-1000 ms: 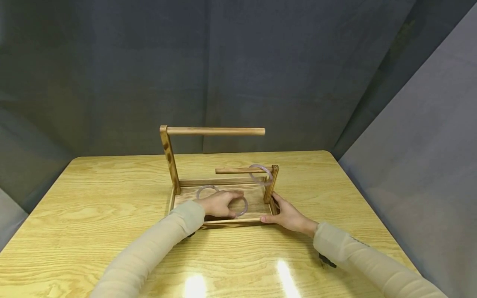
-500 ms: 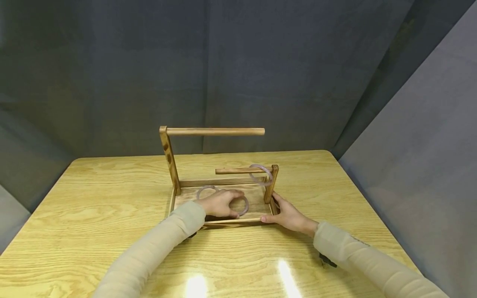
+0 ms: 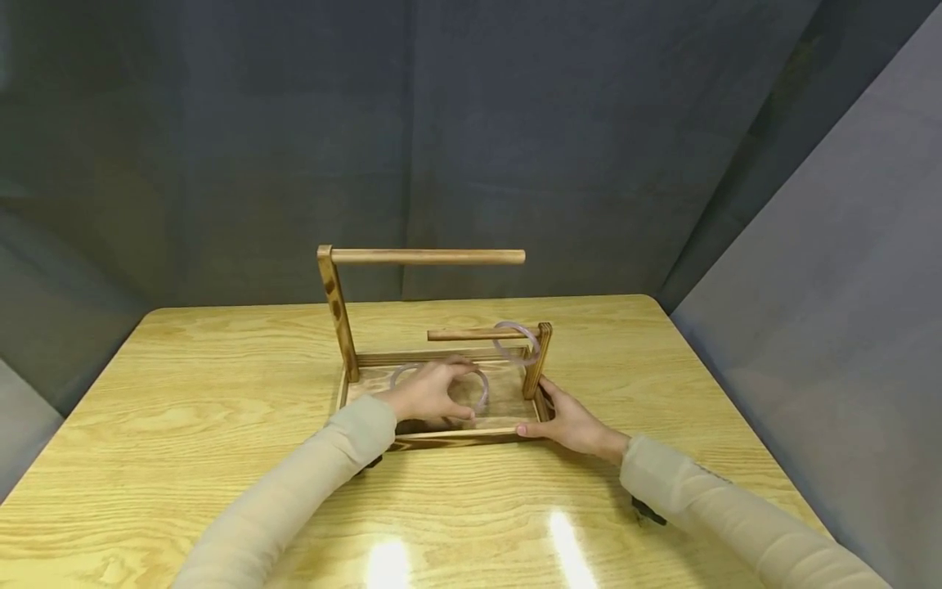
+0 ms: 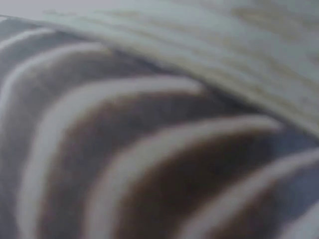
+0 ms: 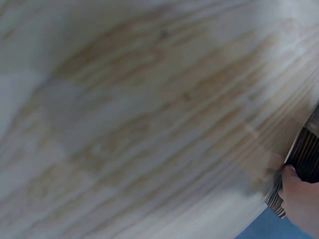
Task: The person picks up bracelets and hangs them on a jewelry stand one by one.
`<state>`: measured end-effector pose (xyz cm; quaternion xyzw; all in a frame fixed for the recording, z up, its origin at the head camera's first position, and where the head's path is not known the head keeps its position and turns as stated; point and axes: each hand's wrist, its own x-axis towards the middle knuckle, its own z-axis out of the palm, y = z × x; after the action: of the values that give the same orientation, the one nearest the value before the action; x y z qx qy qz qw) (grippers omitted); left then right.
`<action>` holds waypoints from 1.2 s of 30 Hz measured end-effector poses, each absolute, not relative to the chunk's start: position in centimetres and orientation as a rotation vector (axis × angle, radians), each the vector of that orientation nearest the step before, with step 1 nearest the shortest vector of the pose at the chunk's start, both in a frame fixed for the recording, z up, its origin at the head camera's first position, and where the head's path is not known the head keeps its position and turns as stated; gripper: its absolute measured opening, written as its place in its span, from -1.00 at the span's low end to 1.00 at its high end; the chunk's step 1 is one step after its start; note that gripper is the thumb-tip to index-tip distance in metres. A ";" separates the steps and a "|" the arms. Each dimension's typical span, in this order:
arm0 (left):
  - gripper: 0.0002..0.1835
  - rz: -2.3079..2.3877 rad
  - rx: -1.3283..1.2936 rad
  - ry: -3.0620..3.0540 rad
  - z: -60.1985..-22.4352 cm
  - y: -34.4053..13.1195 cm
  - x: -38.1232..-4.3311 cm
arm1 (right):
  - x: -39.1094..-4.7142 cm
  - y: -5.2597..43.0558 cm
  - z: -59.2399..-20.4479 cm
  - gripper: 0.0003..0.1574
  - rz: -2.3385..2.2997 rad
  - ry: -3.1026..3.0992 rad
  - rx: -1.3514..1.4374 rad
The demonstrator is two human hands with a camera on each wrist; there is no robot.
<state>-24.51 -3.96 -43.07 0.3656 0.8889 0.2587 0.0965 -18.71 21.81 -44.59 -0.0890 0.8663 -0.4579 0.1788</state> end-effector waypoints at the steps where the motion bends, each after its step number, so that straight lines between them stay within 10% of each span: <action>1: -0.20 0.768 1.076 2.637 -43.0 -4.0 -24.5 | -18.7 21.8 -44.6 0.32 -1.292 2.451 -0.252; 36: -0.19 1.051 1.057 2.700 -41.9 -7.7 -21.1 | -18.6 22.0 -44.4 0.30 -1.279 2.450 -0.289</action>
<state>-21.12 -7.72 -41.92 0.3426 0.8751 0.3406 0.0286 -18.63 21.96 -44.41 -0.1024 0.8672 -0.4526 0.1806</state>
